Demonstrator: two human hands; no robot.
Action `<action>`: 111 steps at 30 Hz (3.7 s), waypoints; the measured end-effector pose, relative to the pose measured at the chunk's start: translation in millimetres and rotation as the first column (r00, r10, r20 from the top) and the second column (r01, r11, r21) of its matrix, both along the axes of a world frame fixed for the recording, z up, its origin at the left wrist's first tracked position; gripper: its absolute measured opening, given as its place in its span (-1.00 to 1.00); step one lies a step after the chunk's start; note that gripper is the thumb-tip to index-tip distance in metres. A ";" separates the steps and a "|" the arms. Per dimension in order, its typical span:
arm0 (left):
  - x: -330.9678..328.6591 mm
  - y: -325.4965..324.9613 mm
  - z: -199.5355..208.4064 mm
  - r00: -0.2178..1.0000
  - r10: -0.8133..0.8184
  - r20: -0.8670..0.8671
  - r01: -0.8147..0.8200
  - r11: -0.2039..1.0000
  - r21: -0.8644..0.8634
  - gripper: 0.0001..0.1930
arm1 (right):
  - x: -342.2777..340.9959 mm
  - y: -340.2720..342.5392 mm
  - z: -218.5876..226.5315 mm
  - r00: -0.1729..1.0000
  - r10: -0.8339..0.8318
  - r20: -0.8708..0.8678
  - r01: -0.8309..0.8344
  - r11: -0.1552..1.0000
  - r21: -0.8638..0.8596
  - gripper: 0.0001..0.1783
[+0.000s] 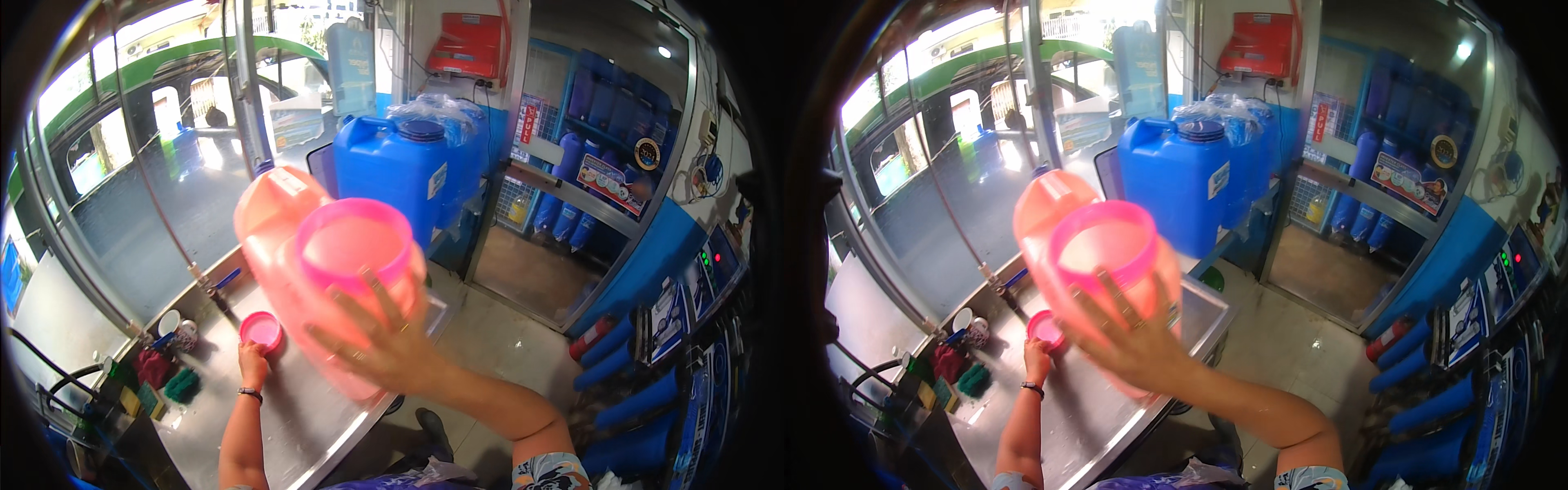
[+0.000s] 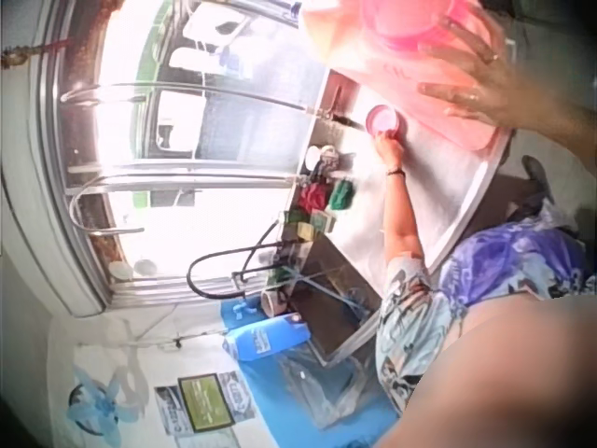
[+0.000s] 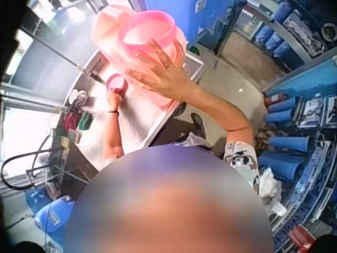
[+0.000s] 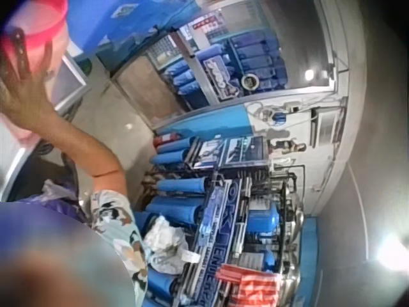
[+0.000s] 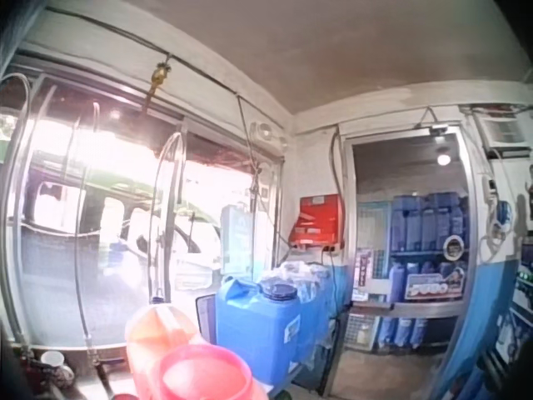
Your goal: The person scrubs the inside and outside of a pink plastic container with a green scrubber, rinses it with a hose, and sets it aside. The person then repeats the process with a blue plastic container, scrubbing and rinsing it thoroughly.
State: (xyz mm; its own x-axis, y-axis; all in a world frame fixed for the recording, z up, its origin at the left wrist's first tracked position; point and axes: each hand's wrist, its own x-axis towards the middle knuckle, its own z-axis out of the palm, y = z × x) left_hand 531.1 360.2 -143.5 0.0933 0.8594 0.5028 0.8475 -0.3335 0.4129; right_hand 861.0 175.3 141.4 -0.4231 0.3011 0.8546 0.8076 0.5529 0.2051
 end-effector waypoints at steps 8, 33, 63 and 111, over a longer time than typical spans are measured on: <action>53.1 50.2 -17.7 0.966 0.204 -0.157 -0.234 0.950 -0.205 -0.76 | 130.7 56.8 -42.5 0.794 0.494 0.354 -0.527 0.850 -0.003 -0.66; 126.1 -171.8 -6.6 0.650 0.759 0.035 -0.748 0.647 -0.146 -0.72 | 278.2 352.4 111.0 0.983 -0.159 -0.093 0.076 0.812 -0.579 -0.31; 149.8 -121.2 -12.0 0.697 0.715 0.064 -0.700 0.696 -0.159 -0.64 | 512.0 45.5 -67.3 0.685 -0.454 -0.569 0.222 0.875 -0.430 -0.83; 122.3 -389.6 48.7 0.665 0.217 0.715 0.345 0.759 -0.552 -0.58 | -60.4 -44.9 -51.4 0.335 0.894 -0.298 -0.240 -0.225 -0.944 -0.69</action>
State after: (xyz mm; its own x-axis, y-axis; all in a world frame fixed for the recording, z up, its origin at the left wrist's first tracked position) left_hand 653.4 -29.4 -94.9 0.0260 0.9811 -0.1916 0.1749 0.1842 0.9672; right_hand 800.6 130.4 90.0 -0.9926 -0.1145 -0.0397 -0.0488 0.6772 -0.7342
